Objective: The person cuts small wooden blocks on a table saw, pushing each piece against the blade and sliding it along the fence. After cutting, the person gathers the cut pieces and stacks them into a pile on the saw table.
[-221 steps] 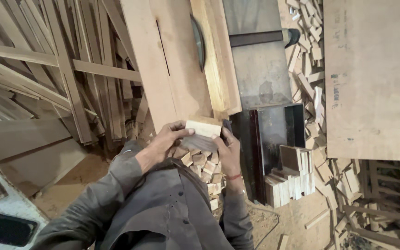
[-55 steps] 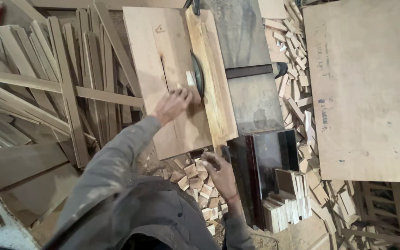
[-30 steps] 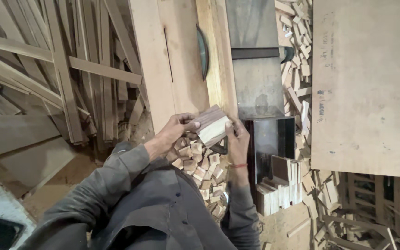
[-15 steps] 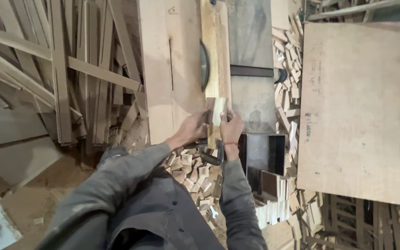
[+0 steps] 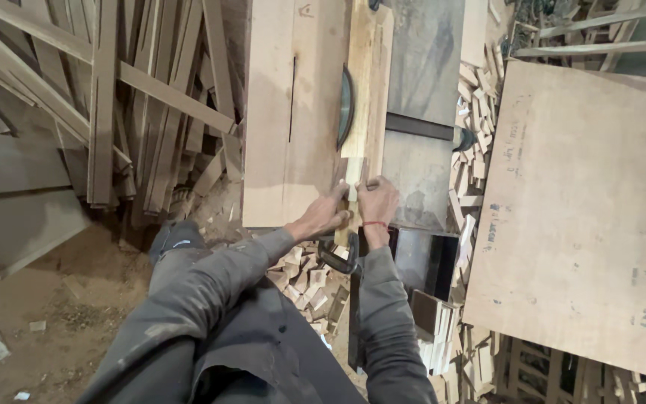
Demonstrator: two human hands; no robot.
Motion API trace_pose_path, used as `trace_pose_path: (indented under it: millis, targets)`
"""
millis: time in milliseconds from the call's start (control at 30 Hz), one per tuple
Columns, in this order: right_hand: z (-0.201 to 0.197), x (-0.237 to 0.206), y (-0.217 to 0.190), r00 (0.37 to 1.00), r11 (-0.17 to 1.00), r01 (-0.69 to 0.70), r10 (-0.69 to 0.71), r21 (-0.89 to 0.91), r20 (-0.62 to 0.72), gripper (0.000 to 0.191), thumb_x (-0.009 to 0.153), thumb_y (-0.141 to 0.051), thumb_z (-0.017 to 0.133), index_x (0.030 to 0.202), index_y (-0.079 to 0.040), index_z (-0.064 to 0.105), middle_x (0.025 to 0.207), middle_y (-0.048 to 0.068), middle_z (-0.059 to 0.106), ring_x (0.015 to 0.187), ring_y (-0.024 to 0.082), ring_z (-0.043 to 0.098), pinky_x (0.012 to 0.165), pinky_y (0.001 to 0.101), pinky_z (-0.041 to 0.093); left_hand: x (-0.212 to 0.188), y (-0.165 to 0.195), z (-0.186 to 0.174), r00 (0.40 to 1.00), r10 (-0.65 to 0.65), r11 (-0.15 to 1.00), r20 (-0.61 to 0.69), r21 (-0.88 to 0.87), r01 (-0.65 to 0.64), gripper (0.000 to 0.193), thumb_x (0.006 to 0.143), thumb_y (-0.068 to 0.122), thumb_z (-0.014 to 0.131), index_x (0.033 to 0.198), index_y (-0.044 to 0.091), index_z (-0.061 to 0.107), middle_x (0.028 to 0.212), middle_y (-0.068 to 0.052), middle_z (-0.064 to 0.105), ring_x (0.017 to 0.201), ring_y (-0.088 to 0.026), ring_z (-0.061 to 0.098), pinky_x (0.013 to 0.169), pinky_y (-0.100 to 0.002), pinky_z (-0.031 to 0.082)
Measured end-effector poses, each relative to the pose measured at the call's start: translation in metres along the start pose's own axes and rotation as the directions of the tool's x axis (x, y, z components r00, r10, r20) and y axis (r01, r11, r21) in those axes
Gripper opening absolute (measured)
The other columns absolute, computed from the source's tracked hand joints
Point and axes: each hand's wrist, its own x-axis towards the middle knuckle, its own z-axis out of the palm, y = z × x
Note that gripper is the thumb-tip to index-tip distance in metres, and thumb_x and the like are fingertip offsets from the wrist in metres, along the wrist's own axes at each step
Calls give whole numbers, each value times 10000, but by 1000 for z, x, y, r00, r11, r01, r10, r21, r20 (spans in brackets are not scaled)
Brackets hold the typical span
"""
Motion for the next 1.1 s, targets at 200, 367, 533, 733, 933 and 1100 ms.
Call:
trace_pose_path:
  millis: [200,367,533,733,933,1100]
  targets:
    - [3,24,-1,1000,1000,14,-15,-12,-12,246,678,-267,873,757,-58,769,762,163,745,756,353,734,715,428,561,10,1,7,986,133,991,-103,3,-133,680,867,260,671,1434,-2,403,1115,-409,634,1028,-583,622,891,-589,492]
    - [5,43,-6,999,999,29,-29,-22,-13,239,654,-252,882,738,-60,766,762,169,740,757,367,728,730,438,563,28,7,-2,997,66,998,-52,-20,-67,674,857,255,641,1434,-4,407,1115,-400,640,1047,-582,612,922,-587,484]
    - [5,55,-13,999,1000,24,-24,3,-28,237,646,-251,873,744,-64,765,764,184,734,761,379,727,734,441,566,36,10,-7,1000,-13,999,0,-47,13,680,855,219,584,1465,2,375,1096,-408,635,1067,-582,605,952,-583,472]
    - [4,68,-26,999,999,-10,8,-39,-42,214,648,-245,815,740,-59,762,767,206,729,769,399,726,731,455,571,51,11,-7,957,241,965,-159,-65,-254,663,868,160,636,1429,-62,362,1276,-429,569,1191,-586,554,1035,-565,448]
    - [2,77,-39,996,999,20,-22,-28,-89,184,649,-218,775,731,-55,761,786,226,726,780,419,718,725,481,566,63,12,-9,988,82,992,-131,-86,-94,643,835,176,660,1387,-35,407,1249,-381,604,1206,-559,562,1035,-553,459]
    - [4,85,-47,996,998,23,-28,-60,-88,169,664,-196,740,761,-60,767,786,251,711,797,423,723,768,478,581,70,16,-6,966,133,981,-222,-107,-160,670,817,144,662,1402,-27,383,1263,-373,596,1204,-554,565,1010,-541,472]
